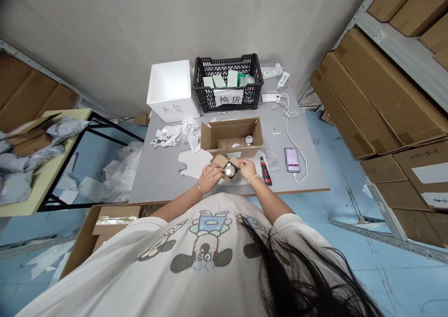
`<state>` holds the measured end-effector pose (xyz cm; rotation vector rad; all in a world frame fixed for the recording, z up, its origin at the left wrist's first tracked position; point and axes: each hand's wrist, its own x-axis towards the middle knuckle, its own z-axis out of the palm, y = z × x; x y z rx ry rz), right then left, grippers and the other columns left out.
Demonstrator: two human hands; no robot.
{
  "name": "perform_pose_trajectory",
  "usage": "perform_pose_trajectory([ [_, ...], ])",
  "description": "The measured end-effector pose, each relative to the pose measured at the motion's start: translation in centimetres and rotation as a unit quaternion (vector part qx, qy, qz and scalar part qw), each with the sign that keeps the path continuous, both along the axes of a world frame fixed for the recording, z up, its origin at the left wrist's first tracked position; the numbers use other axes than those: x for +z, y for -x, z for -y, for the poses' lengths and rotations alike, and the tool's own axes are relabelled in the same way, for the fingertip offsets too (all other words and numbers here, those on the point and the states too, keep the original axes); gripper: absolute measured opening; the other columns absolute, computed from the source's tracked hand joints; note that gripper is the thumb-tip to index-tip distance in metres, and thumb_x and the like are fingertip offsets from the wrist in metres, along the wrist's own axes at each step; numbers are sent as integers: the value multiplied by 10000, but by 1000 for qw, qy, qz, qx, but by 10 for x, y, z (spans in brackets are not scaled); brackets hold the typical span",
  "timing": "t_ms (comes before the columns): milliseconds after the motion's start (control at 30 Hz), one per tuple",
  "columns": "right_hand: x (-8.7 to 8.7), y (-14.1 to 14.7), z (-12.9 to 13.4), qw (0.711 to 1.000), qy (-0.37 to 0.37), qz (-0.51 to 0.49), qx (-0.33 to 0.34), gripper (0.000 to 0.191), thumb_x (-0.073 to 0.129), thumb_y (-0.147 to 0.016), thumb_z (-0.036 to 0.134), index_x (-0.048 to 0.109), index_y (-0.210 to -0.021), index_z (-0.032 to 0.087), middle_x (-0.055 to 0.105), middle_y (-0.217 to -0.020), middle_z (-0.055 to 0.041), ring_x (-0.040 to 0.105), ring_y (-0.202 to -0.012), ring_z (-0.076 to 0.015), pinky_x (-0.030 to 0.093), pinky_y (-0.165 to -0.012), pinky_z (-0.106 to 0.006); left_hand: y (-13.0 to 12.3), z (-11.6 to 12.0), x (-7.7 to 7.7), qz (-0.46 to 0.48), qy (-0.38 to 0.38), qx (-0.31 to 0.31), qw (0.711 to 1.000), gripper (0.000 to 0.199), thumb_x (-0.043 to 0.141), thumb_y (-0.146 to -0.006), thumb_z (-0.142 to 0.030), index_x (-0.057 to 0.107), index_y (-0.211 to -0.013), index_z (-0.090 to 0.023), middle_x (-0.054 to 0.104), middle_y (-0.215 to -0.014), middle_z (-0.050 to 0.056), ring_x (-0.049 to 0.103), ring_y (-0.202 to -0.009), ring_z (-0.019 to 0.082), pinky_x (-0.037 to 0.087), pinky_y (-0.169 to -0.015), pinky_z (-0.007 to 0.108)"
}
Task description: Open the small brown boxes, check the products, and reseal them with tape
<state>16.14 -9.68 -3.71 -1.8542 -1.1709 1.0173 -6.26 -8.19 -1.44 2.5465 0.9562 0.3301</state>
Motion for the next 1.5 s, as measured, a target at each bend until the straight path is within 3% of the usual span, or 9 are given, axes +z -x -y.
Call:
perform_pose_trajectory([
  [133, -7, 6, 8, 996, 29, -61, -59, 419, 433, -851, 495, 679, -779, 163, 698, -750, -66, 639, -691, -208, 518, -641, -316, 12, 1, -12, 21, -76, -39, 996, 213, 486, -949, -193, 686, -949, -267, 712, -1165, 39, 585, -1171, 221, 403, -994, 450],
  [233, 4, 8, 14, 999, -3, 37, -33, 427, 395, -900, 450, 694, -892, 145, 702, -856, -98, 642, -783, -225, 520, -752, -347, 18, 7, -18, 40, -117, -62, 990, 118, 565, -915, -244, 676, -874, -240, 672, -1242, 59, 555, -1221, 257, 424, -993, 466],
  [367, 40, 11, 21, 953, -120, 268, 76, 400, 497, -908, 343, 618, -1242, 159, 562, -1298, -170, 525, -1189, -288, 421, -1008, -422, 16, 10, -18, 79, -87, -55, 992, 130, 617, -878, -337, 629, -838, -214, 659, -1226, 101, 529, -1259, 285, 410, -1049, 504],
  [533, 70, 23, 21, 869, -132, 398, 261, 243, 626, -846, 272, 712, -1063, 201, 403, -1487, -131, 235, -1427, -348, 215, -1146, -511, -7, 2, -17, 134, 10, 74, 988, 124, 598, -874, -322, 561, -906, -208, 672, -966, 81, 630, -1045, 253, 466, -1006, 495],
  [633, 68, 29, 15, 860, -71, 419, 281, 403, 739, -752, 311, 690, -1119, 153, 354, -1521, -178, 146, -1461, -385, 129, -1161, -558, -21, 2, -16, 153, 23, 104, 983, 380, 655, -803, -310, 529, -1133, -170, 590, -1194, 151, 552, -1197, 293, 469, -1013, 492],
  [767, 63, 30, 3, 851, -8, 427, 305, 627, 794, -665, 310, 630, -1237, 113, 337, -1532, -216, 145, -1464, -400, 91, -1164, -577, -29, 8, -19, 137, 37, 70, 987, 788, 682, -731, -282, 338, -1420, -114, 390, -1464, 228, 346, -1408, 351, 312, -1152, 548],
  [933, 63, 39, -6, 835, 38, 438, 330, 668, 768, -640, 264, 610, -1269, 104, 342, -1531, -227, 224, -1433, -413, 134, -1147, -604, -33, 13, -28, 88, 101, 95, 986, 1124, 812, -602, -373, 195, -1504, -112, 271, -1554, 264, 231, -1456, 425, 193, -1156, 656],
  [1200, 58, 44, -3, 852, -19, 419, 313, 578, 676, -670, 277, 636, -1209, 71, 490, -1379, -236, 370, -1331, -375, 178, -1153, -566, -38, 14, -33, 138, 152, 157, 966, 1010, 820, -594, -264, 306, -1459, -180, 468, -1458, 196, 471, -1333, 376, 265, -1151, 617],
  [1500, 65, 22, 21, 883, -155, 345, 277, 564, 658, -652, 287, 626, -1190, 120, 506, -1375, -169, 262, -1418, -367, 85, -1202, -538, -33, 19, -28, 193, 156, 147, 957, 888, 797, -621, -236, 371, -1399, -198, 516, -1432, 140, 511, -1316, 302, 435, -1091, 472],
])
